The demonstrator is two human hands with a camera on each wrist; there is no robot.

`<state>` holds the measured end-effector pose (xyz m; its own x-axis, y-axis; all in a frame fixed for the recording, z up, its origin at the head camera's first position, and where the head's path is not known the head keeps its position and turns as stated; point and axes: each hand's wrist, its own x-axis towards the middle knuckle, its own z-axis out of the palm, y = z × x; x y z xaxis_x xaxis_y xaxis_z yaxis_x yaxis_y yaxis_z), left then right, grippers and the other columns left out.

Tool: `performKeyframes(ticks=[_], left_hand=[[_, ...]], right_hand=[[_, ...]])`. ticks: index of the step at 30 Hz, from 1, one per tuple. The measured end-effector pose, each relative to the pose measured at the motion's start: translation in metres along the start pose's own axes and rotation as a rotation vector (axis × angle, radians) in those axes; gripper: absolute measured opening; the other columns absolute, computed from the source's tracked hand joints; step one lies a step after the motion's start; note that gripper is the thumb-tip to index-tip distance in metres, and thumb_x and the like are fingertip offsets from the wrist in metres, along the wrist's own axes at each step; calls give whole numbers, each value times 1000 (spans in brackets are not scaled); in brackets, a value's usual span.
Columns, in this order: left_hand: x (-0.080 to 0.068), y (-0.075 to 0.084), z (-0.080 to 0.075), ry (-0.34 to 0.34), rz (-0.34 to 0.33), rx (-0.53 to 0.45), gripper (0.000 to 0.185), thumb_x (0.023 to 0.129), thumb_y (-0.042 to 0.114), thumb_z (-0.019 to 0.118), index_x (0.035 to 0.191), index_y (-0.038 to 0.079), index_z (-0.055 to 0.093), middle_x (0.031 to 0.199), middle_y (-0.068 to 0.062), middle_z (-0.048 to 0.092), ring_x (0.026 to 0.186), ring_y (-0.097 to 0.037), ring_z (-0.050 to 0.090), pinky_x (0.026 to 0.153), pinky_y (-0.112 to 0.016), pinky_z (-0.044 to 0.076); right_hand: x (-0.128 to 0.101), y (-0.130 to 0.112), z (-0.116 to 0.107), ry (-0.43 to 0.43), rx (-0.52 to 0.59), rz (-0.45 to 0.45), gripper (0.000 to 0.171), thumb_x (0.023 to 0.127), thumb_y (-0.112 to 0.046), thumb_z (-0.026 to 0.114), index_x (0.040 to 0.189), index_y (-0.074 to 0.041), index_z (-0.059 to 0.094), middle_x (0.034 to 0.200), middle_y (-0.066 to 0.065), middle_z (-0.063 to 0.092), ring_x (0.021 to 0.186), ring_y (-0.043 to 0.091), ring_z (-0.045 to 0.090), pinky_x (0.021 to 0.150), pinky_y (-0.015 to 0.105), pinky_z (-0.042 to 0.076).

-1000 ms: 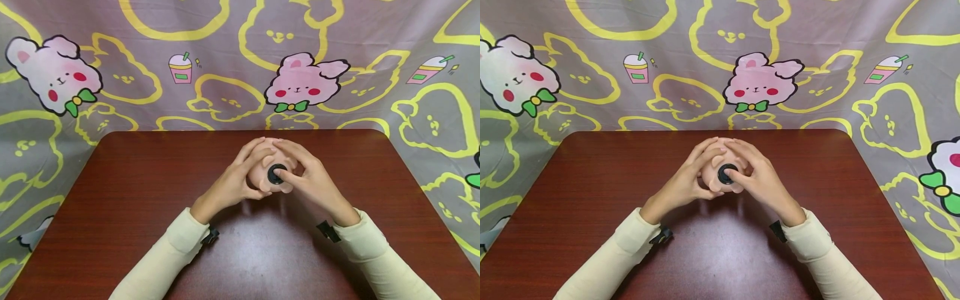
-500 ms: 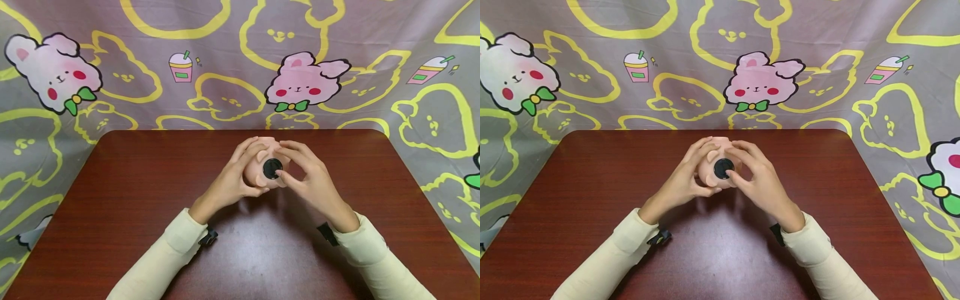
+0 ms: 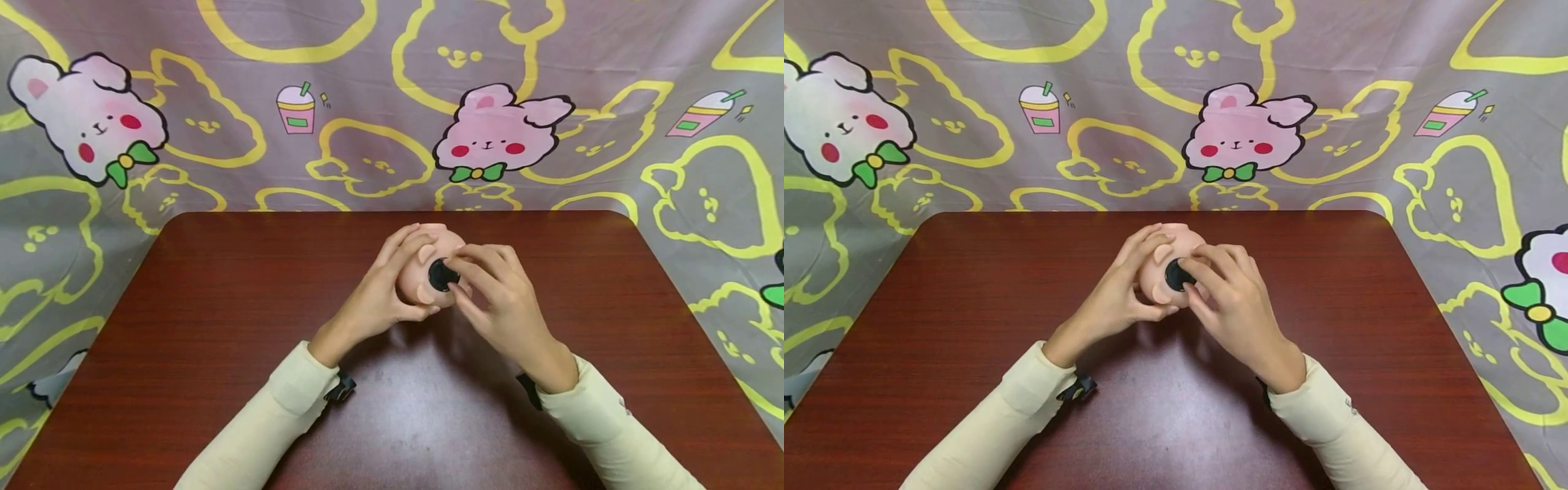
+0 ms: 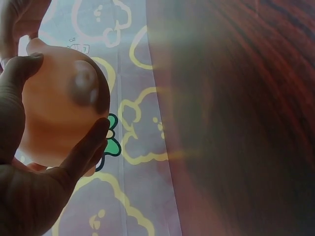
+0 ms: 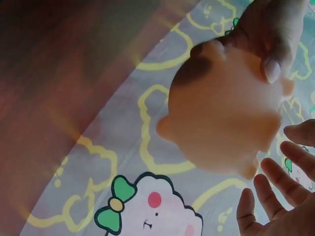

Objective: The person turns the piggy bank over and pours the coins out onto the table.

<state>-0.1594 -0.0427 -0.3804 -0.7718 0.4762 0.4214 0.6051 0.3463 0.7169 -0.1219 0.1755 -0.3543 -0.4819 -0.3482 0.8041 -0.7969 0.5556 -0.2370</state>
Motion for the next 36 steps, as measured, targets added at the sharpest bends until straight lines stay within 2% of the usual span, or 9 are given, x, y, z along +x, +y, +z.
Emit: performKeyframes(ticks=[6, 15, 21, 30, 36], left_hand=[[0, 2, 0, 5, -3, 2, 96, 72, 19, 97, 153, 23, 46, 168, -8, 28, 152, -25, 38, 111, -43, 50], [-1, 5, 2, 16, -12, 6, 97, 73, 21, 96, 154, 27, 44, 169, -7, 27, 151, -25, 41, 110, -43, 52], [-2, 6, 3, 15, -21, 7, 98, 73, 22, 96, 155, 30, 43, 169, -7, 27, 150, -25, 42, 110, -43, 52], [-3, 6, 3, 6, -17, 17, 100, 73, 22, 96, 157, 31, 42, 170, -1, 25, 150, -22, 41, 108, -42, 53], [-3, 7, 3, 11, -9, 28, 100, 74, 22, 96, 157, 31, 42, 170, -1, 25, 148, -23, 44, 107, -43, 53]], right_hand=[[-4, -1, 4, 2, -1, -24, 30, 85, 2, 76, 115, -1, 76, 115, 20, 72, 100, 38, 59, 85, 42, 48], [-9, -1, 11, 40, 35, -3, 27, 86, 5, 73, 112, -1, 77, 112, 18, 72, 94, 36, 59, 81, 39, 47], [-9, 0, 16, 60, 5, -48, 18, 92, -2, 71, 108, 0, 78, 107, 17, 73, 91, 36, 60, 80, 39, 48], [-9, -1, 20, 76, -6, -43, 15, 99, -5, 65, 103, 1, 78, 104, 16, 74, 89, 35, 59, 78, 38, 47], [-9, -1, 23, 98, -18, -32, 13, 95, 0, 65, 98, 2, 77, 101, 16, 73, 87, 36, 60, 78, 40, 49]])
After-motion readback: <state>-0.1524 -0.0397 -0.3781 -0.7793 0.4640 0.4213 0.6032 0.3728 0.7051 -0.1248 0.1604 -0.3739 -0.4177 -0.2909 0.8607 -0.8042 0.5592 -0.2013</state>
